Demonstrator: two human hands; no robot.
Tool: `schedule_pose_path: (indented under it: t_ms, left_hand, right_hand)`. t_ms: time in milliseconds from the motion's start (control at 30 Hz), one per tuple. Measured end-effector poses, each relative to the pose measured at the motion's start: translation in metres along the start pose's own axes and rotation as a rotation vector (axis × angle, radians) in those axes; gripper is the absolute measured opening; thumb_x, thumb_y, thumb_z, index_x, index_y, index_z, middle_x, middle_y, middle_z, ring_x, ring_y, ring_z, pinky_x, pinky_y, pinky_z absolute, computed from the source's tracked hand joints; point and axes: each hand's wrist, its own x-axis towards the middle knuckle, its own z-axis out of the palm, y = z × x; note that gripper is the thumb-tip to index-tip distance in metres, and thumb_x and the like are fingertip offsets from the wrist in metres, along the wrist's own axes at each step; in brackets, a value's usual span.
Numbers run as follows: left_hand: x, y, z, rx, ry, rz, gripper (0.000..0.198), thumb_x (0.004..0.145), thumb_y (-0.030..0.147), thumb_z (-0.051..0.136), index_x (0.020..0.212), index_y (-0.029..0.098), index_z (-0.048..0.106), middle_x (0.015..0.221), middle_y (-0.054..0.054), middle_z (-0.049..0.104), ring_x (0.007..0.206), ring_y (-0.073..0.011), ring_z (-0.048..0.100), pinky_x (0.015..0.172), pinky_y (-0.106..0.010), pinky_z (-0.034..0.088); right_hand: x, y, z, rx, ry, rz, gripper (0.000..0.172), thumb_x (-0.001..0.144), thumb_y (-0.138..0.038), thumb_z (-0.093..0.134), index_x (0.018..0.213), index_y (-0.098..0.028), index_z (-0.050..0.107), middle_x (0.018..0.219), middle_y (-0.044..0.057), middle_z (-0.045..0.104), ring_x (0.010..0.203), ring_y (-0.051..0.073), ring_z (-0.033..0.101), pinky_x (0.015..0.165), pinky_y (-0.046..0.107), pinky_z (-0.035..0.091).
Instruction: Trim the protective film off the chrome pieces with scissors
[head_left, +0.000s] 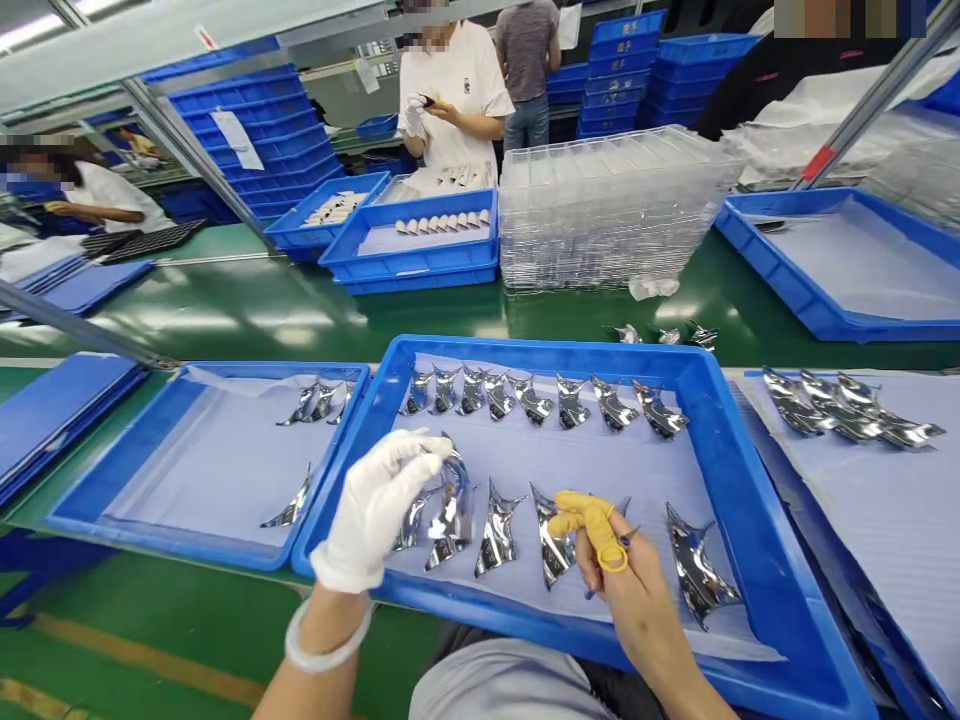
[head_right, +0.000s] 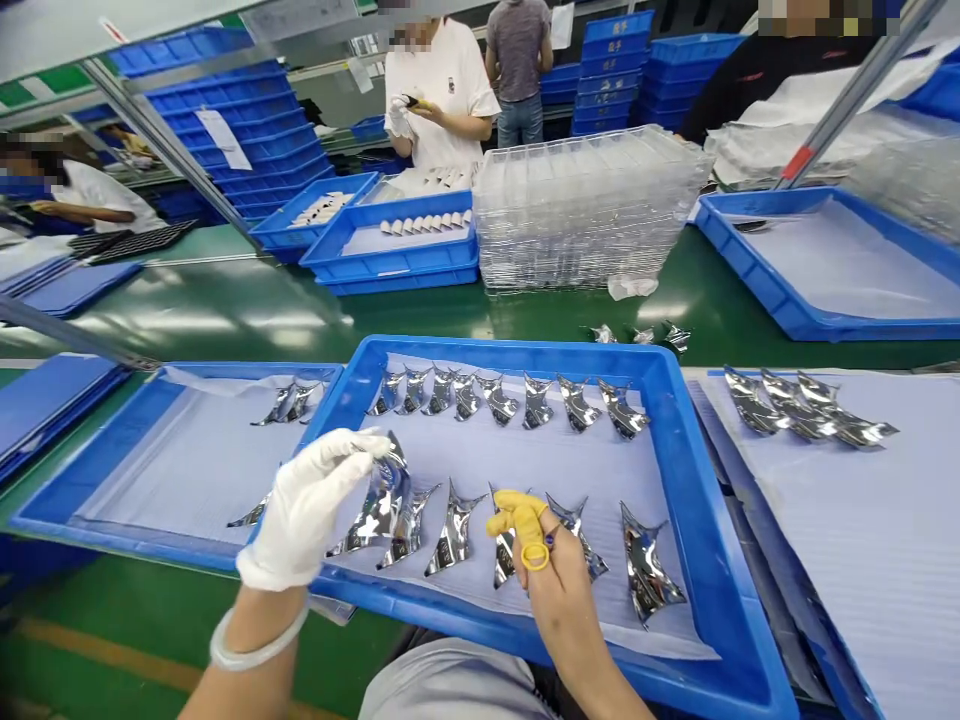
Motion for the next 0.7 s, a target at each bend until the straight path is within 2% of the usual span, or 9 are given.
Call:
schedule_pose_path:
  t_ms: [33,67,133,233,300,400,533,633,700]
  left_hand:
    - [0.006,-0.004,-0.015,0.091,0.005,0.004,0.020,0.091,0.040,0.064,0.096,0.022,0.073,0.104,-0.006,0.077,0.109,-0.0238,0.069,0.099,-0.037,0.051]
    - [0.012,-0.008,-0.030,0.230,-0.044,0.022,0.025,0.093,0.042,0.060,0.099,0.021,0.071,0.105,-0.007,0.077,0.106,-0.0239,0.069,0.096,-0.037,0.052]
    - [0.023,-0.017,-0.054,0.671,-0.161,0.101,0.033,0.097,0.045,0.048,0.099,0.021,0.071,0.104,-0.008,0.077,0.100,-0.0227,0.070,0.095,-0.037,0.051]
    - [0.034,-0.032,-0.069,0.921,-0.251,0.099,0.027,0.092,0.040,0.053,0.084,0.023,0.072,0.088,-0.008,0.076,0.088,-0.0257,0.069,0.095,-0.043,0.047]
    - [0.036,-0.042,-0.067,1.021,-0.294,0.085,0.024,0.090,0.032,0.054,0.074,0.022,0.069,0.076,-0.009,0.073,0.083,-0.0278,0.068,0.097,-0.049,0.042]
    - [0.036,-0.054,-0.056,1.166,-0.347,0.074,0.025,0.087,0.020,0.051,0.068,0.017,0.067,0.072,-0.014,0.069,0.083,-0.0319,0.067,0.098,-0.054,0.037]
    - [0.034,-0.057,-0.049,1.279,-0.358,0.072,0.032,0.092,0.019,0.042,0.083,0.012,0.072,0.079,-0.020,0.069,0.088,-0.0347,0.065,0.098,-0.055,0.033]
    - [0.030,-0.055,-0.041,1.271,-0.403,0.095,0.034,0.096,0.024,0.041,0.095,0.015,0.074,0.085,-0.016,0.071,0.091,-0.0312,0.064,0.099,-0.050,0.034]
    - [0.025,-0.055,-0.032,1.228,-0.472,0.113,0.025,0.093,0.024,0.049,0.093,0.019,0.074,0.085,-0.012,0.071,0.090,-0.0280,0.064,0.096,-0.044,0.037]
  right_hand:
    - [0.001,0.000,-0.001,-0.013,-0.001,0.006,0.048,0.096,-0.060,0.051,0.069,-0.021,0.050,0.052,-0.005,0.039,0.049,0.012,0.030,0.046,0.025,0.025]
    - [0.002,0.000,-0.001,-0.016,0.003,0.008,0.049,0.096,-0.062,0.050,0.068,-0.021,0.049,0.051,-0.006,0.038,0.048,0.012,0.029,0.047,0.025,0.025]
    - [0.003,-0.002,0.001,-0.007,0.016,0.007,0.050,0.096,-0.064,0.049,0.068,-0.022,0.048,0.049,-0.006,0.038,0.047,0.012,0.029,0.046,0.026,0.026]
    - [0.004,-0.001,0.003,0.016,0.033,0.011,0.049,0.096,-0.065,0.049,0.074,-0.021,0.053,0.048,-0.006,0.038,0.046,0.013,0.028,0.046,0.026,0.027]
    - [0.004,0.001,0.003,0.009,0.038,-0.005,0.048,0.095,-0.064,0.051,0.076,-0.021,0.057,0.048,-0.006,0.037,0.047,0.013,0.029,0.046,0.026,0.029]
    - [0.004,0.006,0.000,-0.049,0.037,-0.031,0.045,0.094,-0.061,0.053,0.079,-0.020,0.061,0.047,-0.006,0.035,0.047,0.014,0.029,0.046,0.027,0.032]
    - [0.006,0.008,-0.003,-0.112,0.019,-0.039,0.046,0.095,-0.059,0.051,0.098,-0.017,0.067,0.052,-0.005,0.047,0.045,0.014,0.031,0.045,0.027,0.037]
    - [0.007,0.008,-0.002,-0.136,-0.002,-0.066,0.044,0.095,-0.057,0.053,0.101,-0.015,0.068,0.064,0.001,0.062,0.052,0.016,0.047,0.053,0.029,0.046]
    - [0.007,0.010,0.000,-0.141,-0.029,-0.073,0.042,0.095,-0.054,0.054,0.103,-0.015,0.068,0.069,0.004,0.066,0.061,0.019,0.057,0.057,0.029,0.048]
